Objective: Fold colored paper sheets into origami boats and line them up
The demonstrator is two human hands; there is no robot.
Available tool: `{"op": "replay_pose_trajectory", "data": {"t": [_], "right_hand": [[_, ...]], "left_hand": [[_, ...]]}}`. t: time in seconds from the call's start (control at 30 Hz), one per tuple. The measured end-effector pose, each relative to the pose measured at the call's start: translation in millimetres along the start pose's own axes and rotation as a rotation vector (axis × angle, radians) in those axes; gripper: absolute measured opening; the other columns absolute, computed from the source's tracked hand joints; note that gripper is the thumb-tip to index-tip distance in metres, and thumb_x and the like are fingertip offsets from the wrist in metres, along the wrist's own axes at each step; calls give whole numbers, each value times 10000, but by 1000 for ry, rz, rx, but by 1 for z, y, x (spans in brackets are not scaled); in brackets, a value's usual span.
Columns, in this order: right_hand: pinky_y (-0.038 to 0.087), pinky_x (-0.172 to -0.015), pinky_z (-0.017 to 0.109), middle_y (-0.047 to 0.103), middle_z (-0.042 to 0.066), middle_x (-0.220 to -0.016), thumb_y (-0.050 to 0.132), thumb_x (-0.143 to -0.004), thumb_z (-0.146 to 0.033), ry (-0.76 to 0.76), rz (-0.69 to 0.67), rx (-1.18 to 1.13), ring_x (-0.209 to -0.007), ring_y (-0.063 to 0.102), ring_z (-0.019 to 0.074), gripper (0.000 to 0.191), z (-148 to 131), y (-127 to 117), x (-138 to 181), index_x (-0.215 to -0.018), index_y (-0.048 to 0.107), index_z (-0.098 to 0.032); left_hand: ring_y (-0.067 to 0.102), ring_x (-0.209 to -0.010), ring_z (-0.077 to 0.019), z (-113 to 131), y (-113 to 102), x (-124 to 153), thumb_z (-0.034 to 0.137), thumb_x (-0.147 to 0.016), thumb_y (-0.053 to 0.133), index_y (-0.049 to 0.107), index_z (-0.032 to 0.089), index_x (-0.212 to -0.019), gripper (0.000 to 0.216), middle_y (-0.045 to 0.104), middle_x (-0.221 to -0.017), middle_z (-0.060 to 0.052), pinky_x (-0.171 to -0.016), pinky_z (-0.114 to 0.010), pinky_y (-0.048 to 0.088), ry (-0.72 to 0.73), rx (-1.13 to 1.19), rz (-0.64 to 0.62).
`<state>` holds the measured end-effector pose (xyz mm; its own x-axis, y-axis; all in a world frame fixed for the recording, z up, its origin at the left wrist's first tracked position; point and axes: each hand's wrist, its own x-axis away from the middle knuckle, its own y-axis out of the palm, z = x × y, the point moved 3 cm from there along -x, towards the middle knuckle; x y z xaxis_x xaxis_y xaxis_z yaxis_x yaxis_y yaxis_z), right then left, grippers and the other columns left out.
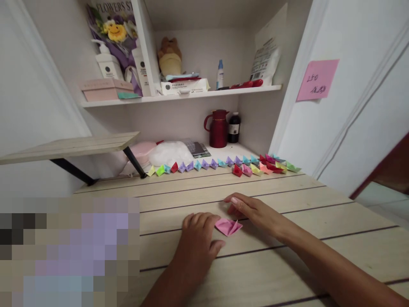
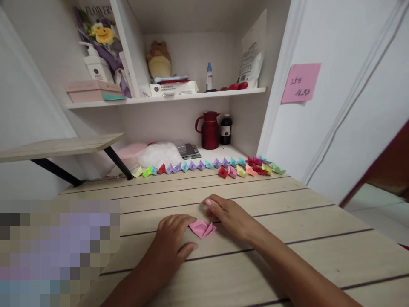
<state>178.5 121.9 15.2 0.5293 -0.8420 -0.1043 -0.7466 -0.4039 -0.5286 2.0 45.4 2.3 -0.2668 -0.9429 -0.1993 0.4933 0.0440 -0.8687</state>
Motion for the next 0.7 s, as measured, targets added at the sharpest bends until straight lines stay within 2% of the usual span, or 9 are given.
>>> {"op": "replay_pose_trajectory", "data": {"t": [0.27, 0.37, 0.5, 0.63, 0.7], "right_hand": [[473, -813, 385, 661, 57, -944, 394, -907, -606, 34, 48, -173, -867, 593, 222, 491, 10, 7, -6, -1113, 605, -214], [455, -850, 401, 667, 73, -999, 429, -881, -622, 102, 81, -267, -883, 590, 222, 504, 7, 7, -8, -1129, 583, -211], [430, -892, 408, 656, 67, -1040, 529, -838, -595, 192, 55, -318, -943, 596, 230, 459, 5, 3, -5, -1118, 559, -232], [449, -847, 365, 612, 31, -1032, 638, -791, -496, 71, 167, -240, -921, 589, 212, 359, 16, 1, 5, -1024, 558, -236], [470, -799, 355, 613, 30, -954, 621, -799, -510, -4, 160, -180, -873, 587, 214, 355, 21, 5, 8, -1009, 559, -230]], "left_hand": [[516, -1013, -237, 2, 5, 2, 211, -812, 669, 589, 227, -1089, 289, 618, -1094, -34, -930, -406, 370, 52, -101, 2], [522, -953, -234, 0, 8, 1, 240, -827, 658, 597, 229, -1071, 251, 620, -1036, -33, -877, -396, 383, 63, -153, -7], [518, -974, -227, -2, 8, 2, 263, -833, 655, 590, 243, -1107, 282, 604, -1054, -32, -873, -377, 385, 55, -155, 26], [519, -1014, -222, -2, 7, 4, 253, -830, 660, 581, 267, -1133, 313, 593, -1090, -25, -899, -372, 386, 79, -130, 52], [508, -1069, -228, -2, 7, 5, 269, -808, 692, 573, 276, -1142, 355, 577, -1161, -24, -937, -383, 379, 92, -100, 84]]}}
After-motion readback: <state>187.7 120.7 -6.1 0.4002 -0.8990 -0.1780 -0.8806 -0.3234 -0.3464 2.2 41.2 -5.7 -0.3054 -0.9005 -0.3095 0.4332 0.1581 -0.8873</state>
